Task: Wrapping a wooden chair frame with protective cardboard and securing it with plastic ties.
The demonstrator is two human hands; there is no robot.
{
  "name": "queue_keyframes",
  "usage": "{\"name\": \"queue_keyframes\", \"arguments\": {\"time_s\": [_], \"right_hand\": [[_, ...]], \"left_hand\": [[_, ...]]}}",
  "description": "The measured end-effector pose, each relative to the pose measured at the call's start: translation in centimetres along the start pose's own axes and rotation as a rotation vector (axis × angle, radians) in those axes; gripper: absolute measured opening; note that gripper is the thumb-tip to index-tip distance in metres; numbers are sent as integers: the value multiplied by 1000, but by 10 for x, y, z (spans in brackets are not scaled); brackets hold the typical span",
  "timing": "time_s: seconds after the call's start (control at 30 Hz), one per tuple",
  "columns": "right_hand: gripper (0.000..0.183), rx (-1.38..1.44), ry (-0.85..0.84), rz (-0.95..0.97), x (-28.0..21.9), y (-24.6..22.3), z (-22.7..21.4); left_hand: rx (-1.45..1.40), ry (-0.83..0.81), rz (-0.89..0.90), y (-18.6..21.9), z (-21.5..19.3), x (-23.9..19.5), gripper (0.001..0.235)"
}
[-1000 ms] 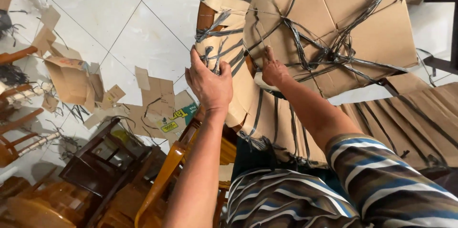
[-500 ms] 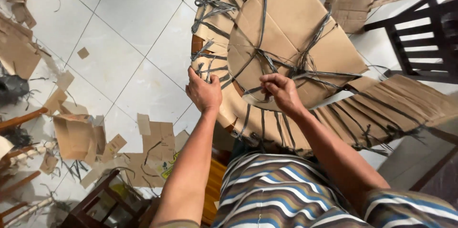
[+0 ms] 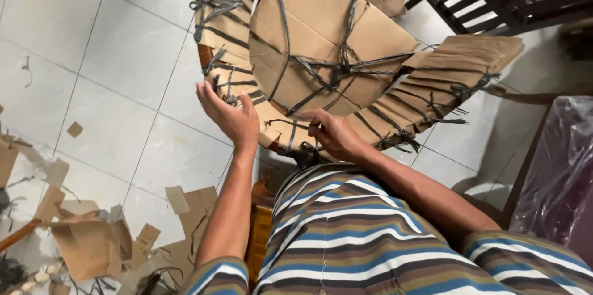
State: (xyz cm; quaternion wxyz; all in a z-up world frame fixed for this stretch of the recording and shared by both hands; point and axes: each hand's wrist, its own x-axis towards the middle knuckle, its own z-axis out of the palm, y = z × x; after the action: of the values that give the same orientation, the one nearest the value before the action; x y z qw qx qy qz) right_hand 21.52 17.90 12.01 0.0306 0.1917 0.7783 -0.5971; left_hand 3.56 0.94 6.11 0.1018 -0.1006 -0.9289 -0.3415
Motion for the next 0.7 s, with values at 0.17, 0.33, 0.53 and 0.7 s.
{"name": "queue_keyframes", "arguments": {"time_s": [0.17, 0.33, 0.53, 0.7], "right_hand": [[24, 93, -30, -118, -14, -46, -5], [17, 59, 22, -161, -21, -36, -12], [11, -161, -7, -162, -47, -30, -56], [8, -257, 190, 13, -77, 14, -97]], "left_hand": [[-487, -707, 105, 80, -80, -46, 57], [-362, -996, -199, 47, -70, -86, 43], [-493, -656, -422, 55, -141, -19, 42], [-958, -187, -759, 7, -161, 27, 47]]}}
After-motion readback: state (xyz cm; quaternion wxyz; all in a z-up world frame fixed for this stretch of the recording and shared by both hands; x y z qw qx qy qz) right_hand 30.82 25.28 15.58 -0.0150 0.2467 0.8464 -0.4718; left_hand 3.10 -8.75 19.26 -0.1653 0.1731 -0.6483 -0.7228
